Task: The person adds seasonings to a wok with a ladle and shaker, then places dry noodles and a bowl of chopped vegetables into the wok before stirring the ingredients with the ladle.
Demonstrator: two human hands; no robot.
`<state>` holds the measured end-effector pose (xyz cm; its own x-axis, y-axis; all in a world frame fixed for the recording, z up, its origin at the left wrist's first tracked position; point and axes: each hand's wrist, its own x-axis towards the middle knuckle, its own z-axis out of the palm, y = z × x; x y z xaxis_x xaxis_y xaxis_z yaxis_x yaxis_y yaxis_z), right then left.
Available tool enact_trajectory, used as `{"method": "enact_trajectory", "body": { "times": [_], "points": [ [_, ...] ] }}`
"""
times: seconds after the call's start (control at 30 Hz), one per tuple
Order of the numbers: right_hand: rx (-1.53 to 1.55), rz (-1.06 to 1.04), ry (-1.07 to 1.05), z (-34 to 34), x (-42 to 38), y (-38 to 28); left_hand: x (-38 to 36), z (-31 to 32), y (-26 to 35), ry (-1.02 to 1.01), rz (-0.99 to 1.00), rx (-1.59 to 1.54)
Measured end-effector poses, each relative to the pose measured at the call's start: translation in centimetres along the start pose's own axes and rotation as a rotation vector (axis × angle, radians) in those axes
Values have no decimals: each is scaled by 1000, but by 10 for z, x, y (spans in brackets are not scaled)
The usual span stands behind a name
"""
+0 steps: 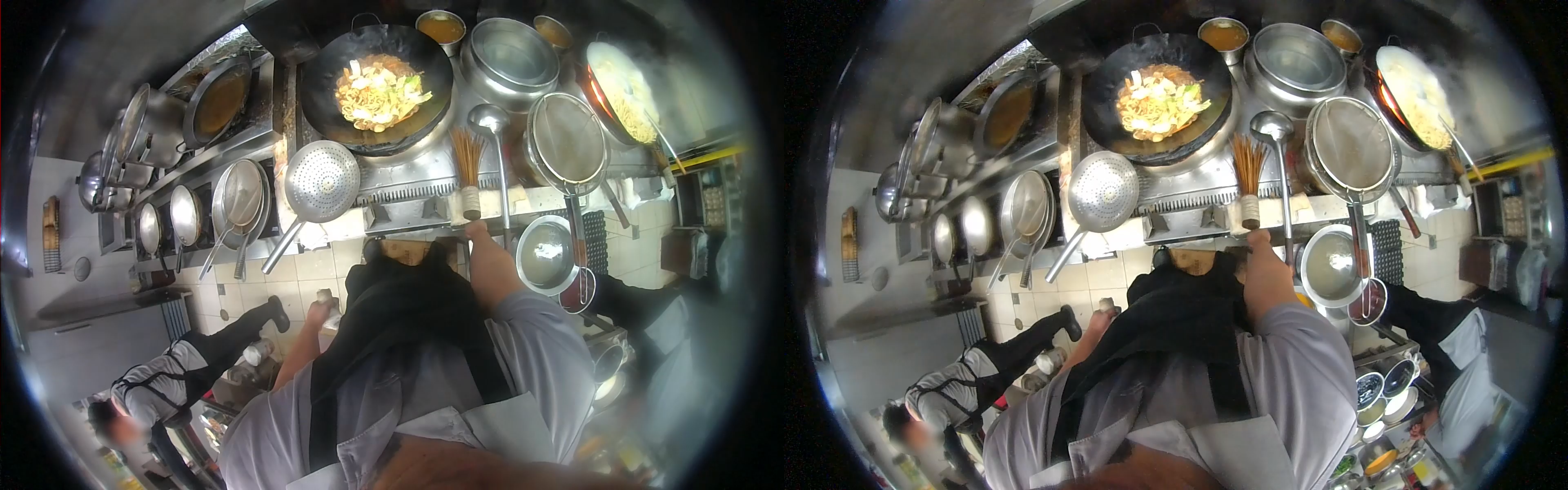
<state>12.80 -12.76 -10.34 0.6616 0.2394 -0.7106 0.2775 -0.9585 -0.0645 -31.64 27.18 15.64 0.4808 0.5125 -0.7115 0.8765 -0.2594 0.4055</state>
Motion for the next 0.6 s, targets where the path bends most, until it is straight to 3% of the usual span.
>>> {"method": "enact_trajectory", "body": {
  "times": [0.1,0.17,0.2,0.27,0.37,0.47,0.6],
  "points": [
    [-166,-129,51,12,6,1,-20,-7,37,22,-107,-63],
    [242,128,185,57,51,5,-30,-11,57,43,-198,-135],
    [241,125,186,45,41,3,-32,-12,61,50,-192,-122],
    [-72,18,69,8,5,1,-34,-13,60,57,-190,-108],
    [-80,35,45,20,20,4,-21,-9,40,5,-154,-96],
    [-14,91,57,26,25,5,5,3,-11,-22,90,33],
    [32,124,47,25,23,3,9,6,-23,-15,137,109]
  ]
}}
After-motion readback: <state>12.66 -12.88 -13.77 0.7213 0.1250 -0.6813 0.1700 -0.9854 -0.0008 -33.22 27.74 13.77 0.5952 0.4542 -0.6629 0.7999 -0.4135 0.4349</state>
